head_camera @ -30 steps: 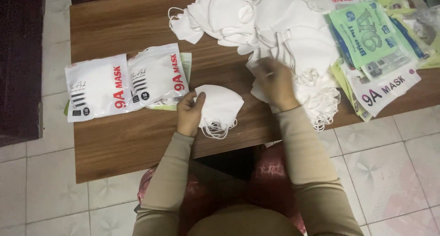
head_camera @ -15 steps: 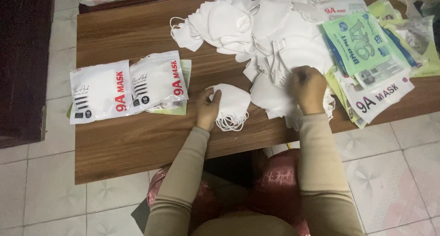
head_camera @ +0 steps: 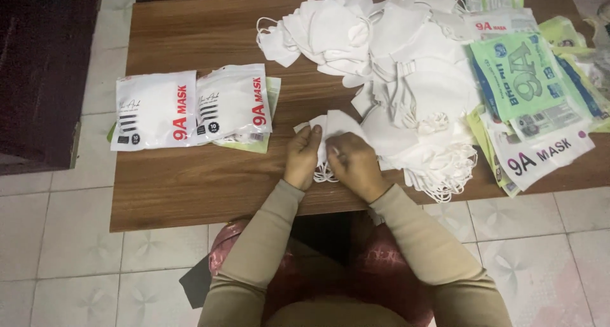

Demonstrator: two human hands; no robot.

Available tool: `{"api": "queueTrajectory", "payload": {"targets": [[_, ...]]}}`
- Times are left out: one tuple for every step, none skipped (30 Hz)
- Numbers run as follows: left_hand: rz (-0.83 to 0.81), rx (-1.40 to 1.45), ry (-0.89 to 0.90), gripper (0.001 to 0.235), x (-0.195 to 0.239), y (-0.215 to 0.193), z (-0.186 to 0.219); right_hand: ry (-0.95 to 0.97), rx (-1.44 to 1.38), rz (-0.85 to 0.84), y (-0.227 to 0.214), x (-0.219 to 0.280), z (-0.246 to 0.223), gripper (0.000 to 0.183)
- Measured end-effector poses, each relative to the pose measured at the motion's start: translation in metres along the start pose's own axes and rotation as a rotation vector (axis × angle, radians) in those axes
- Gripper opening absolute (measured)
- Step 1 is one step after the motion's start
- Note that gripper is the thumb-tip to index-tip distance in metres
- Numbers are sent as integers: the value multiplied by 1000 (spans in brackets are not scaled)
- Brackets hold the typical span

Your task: Folding white face masks and stacking them for packaging.

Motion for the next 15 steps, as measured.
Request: {"api": "queueTrajectory", "payload": {"targets": [[7,1,2,28,0,-1,5,-5,-3,-4,3,-1,-4,13],[-12,-8,6,31,1,-1,10,-10,-32,-34,8,-1,-9,12],[-30,-16,10,34,2,-2,15,-15,-60,-64,13,-1,-14,11],[-20,-18,10,34,4,-5,16,-17,-66,-70,20,2,-10,11],[-38,3,-5,33,5,-6,17,-46,-81,-97,27,5,-7,13],[-61,26,-15,31,3,-5,19,-78,-93,-119,34,5,-3,17],[-56,26,-10,31,1,-7,21,-84,-96,-120,33,1,-4,17],[-48,40,-35,28,1,-11,21,-90,-169,-144,33,-1,-7,20],[-41,54,-59,26,1,-15,21,-97,-242,-168,34,-2,-9,23],[-37,52,-63,26,-1,-20,23,-94,-246,-172,20,-10,-16,23],[-18,64,-52,25,-4,-26,26,-31,-290,-135,5,-20,-18,21],[-1,79,-37,24,-9,-31,31,29,-330,-95,-10,-32,-20,20],[1,79,-35,24,-9,-37,28,27,-331,-96,-15,-35,-20,20],[8,132,-68,27,-12,-42,24,94,-207,-50,-22,-41,-15,33],[15,185,-101,30,-16,-46,21,161,-83,-3,-29,-46,-10,47]]}}
Point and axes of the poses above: each hand's wrist, its own x-axis away from the middle knuckle, its own y-axis out of the palm, z = x × y, the point moved 5 cm from there along -x, towards the middle knuckle, and after that the axes turned 4 degrees about x, right-handed, at the moved point
